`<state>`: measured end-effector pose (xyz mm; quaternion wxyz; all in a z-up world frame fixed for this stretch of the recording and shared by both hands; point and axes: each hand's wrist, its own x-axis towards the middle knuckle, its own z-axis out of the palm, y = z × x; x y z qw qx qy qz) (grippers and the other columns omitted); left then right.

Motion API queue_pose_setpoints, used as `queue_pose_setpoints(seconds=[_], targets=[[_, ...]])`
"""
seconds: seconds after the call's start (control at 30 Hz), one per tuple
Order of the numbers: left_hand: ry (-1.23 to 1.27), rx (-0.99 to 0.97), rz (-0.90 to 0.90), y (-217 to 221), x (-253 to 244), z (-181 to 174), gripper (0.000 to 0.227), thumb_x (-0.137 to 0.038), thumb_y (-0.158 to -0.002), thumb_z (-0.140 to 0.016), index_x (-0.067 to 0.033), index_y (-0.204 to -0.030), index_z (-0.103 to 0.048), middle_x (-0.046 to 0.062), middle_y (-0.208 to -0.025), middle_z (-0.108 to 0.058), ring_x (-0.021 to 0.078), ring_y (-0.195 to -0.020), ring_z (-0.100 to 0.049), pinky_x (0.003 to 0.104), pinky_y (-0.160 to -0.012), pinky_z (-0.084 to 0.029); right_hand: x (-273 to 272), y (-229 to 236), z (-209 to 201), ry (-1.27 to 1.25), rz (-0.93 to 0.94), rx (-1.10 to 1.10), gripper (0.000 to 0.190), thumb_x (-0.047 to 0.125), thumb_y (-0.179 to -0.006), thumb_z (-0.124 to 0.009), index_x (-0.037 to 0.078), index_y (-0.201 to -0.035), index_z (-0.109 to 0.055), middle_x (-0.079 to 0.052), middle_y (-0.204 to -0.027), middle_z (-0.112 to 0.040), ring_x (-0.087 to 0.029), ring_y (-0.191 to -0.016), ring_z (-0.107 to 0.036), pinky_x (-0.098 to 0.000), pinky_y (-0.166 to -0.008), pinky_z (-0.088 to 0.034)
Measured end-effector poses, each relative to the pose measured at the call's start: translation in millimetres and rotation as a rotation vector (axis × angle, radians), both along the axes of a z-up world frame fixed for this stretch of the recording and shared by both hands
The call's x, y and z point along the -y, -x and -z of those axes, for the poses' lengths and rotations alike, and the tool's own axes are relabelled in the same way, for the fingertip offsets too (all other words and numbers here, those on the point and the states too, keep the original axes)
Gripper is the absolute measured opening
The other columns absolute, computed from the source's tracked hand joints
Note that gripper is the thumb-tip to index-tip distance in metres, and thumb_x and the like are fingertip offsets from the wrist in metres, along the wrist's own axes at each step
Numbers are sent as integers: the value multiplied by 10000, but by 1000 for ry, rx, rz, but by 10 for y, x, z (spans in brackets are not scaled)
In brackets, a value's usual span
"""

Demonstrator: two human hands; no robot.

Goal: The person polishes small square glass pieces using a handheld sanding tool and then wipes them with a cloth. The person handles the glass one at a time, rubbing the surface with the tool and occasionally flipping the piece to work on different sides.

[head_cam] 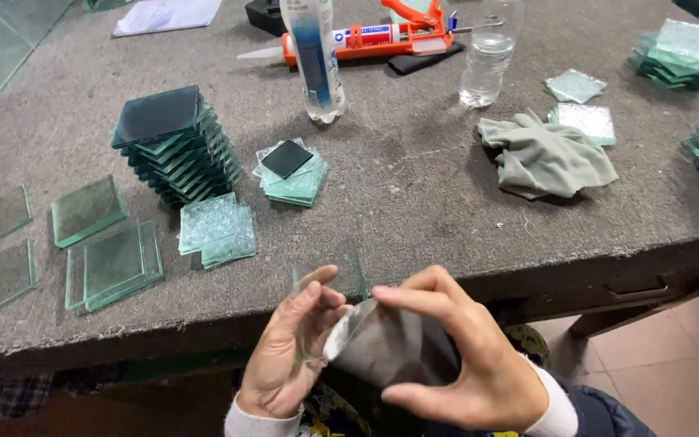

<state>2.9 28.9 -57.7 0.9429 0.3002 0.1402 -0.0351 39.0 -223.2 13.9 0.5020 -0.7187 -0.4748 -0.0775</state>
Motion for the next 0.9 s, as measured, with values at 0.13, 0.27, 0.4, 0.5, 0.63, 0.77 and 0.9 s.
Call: queue_pose_setpoints(seconds=[0.13, 0.27, 0.4, 0.5, 0.63, 0.77, 0.9], targets=[[90, -16, 205, 62, 40, 145, 322, -106, -1014, -730, -34, -1328, -715, 115, -1193, -737, 236, -804, -787, 281, -547, -692, -9, -112, -43, -45, -13, -50, 774, 386, -935, -844, 61, -1563, -528, -123, -1288, -630, -235, -1185, -638, -385, -1103, -510], [104, -61, 214, 97, 105, 289, 388, -160, -1052, -694, 28, -1390, -695, 157, -940, -765, 314, -807, -815, 283, -587, -684, 2, -318, 19, -70, 178, -86, 830, 296, -896, -850, 63, -1607, -489, -110, -1330, -587, -225, -1214, -551, -361, -1112, -457], [408, -132, 185, -12, 59, 407, 390, -158, -1056, -692, -54, -1429, -730, 143, -1112, -829, 230, -940, -820, 343, -762, -718, -37, -65, 88, -117, 39, -125, 833, 446, -911, -840, 61, -1575, -518, -114, -1311, -608, -216, -1201, -593, -362, -1114, -461], [475, -107, 191, -4, 185, 436, 315, -142, -1051, -705, -62, -1353, -749, 176, -1209, -811, 220, -1072, -802, 397, -879, -700, -77, 0, 146, -140, -64, -44, 799, 457, -942, -862, 61, -1552, -532, -128, -1285, -632, -233, -1177, -622, -388, -1086, -515], [606, -118, 321, 81, 239, 794, 334, -211, -1110, -656, -128, -1423, -734, 74, -1219, -816, 154, -1051, -807, 314, -805, -700, -100, -328, 234, -161, 168, -30, 824, 366, -898, -852, 77, -1580, -492, -146, -1479, -583, -267, -1365, -549, -407, -1176, -467], [599, -61, 334, 62, 267, 669, 349, -250, -1146, -601, -135, -1461, -702, 99, -1189, -804, 305, -931, -831, 363, -728, -722, -88, -219, 217, -179, 232, -118, 854, 332, -877, -838, 45, -1599, -484, -117, -1358, -551, -203, -1199, -575, -308, -1071, -447], [457, -134, 203, 35, 348, 408, 286, -164, -1066, -692, -61, -1325, -755, 174, -1259, -810, 250, -1096, -796, 390, -903, -683, -36, 2, 304, -223, -72, -130, 827, 451, -923, -881, 41, -1549, -530, -142, -1295, -611, -232, -1196, -599, -374, -1082, -495]])
